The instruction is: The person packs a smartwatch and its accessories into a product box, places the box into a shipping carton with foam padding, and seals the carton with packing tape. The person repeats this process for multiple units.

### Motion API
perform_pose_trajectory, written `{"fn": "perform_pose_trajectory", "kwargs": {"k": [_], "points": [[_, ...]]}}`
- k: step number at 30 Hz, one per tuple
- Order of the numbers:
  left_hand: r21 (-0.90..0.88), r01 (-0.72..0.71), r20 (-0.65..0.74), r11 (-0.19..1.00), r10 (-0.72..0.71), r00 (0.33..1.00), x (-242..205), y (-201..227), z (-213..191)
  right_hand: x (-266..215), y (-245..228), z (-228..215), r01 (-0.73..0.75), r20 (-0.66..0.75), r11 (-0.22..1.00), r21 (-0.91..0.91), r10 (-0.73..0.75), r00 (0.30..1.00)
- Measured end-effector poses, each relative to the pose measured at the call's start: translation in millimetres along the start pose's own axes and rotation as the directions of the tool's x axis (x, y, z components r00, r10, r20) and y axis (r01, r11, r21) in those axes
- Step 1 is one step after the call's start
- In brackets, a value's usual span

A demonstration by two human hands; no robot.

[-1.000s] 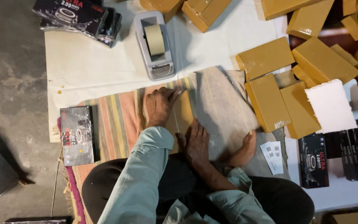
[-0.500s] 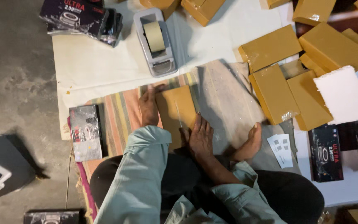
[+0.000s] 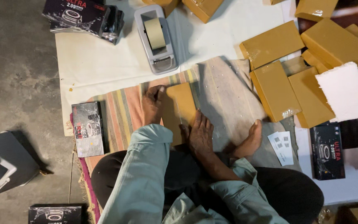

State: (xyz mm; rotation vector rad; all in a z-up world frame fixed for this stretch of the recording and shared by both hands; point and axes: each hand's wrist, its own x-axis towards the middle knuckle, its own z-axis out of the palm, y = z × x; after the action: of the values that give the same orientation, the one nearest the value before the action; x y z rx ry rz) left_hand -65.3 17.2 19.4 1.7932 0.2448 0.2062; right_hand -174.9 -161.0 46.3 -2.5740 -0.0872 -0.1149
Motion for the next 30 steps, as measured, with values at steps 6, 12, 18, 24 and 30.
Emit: {"fn": "perform_pose_trajectory", "kwargs": {"k": [6, 12, 18, 24, 30], "points": [[0.683, -0.430, 0.221, 0.591, 0.394, 0.892, 14, 39, 16, 8, -4, -4, -0.035, 0.021, 0.999, 0.029, 0.034, 0.999], [0.695, -0.395, 0.209, 0.600, 0.357, 0.910, 7, 56, 37, 8, 1, 0, -0.036, 0.007, 0.999, 0.029, 0.035, 0.999], [0.778, -0.348, 0.255, 0.524, 0.243, 0.936, 21, 56, 41, 5, -1, 0, -0.028, -0.006, 1.000, -0.001, 0.028, 1.000], [0.773, -0.506, 0.288, 0.381, 0.501, 0.816, 13, 52, 48, 9, -6, -9, -0.063, 0.054, 0.997, 0.034, 0.061, 0.997], [0.733, -0.443, 0.258, 0.516, 0.391, 0.883, 0, 49, 53, 0, -7, -5, -0.035, 0.032, 0.999, -0.026, 0.036, 0.999]]}}
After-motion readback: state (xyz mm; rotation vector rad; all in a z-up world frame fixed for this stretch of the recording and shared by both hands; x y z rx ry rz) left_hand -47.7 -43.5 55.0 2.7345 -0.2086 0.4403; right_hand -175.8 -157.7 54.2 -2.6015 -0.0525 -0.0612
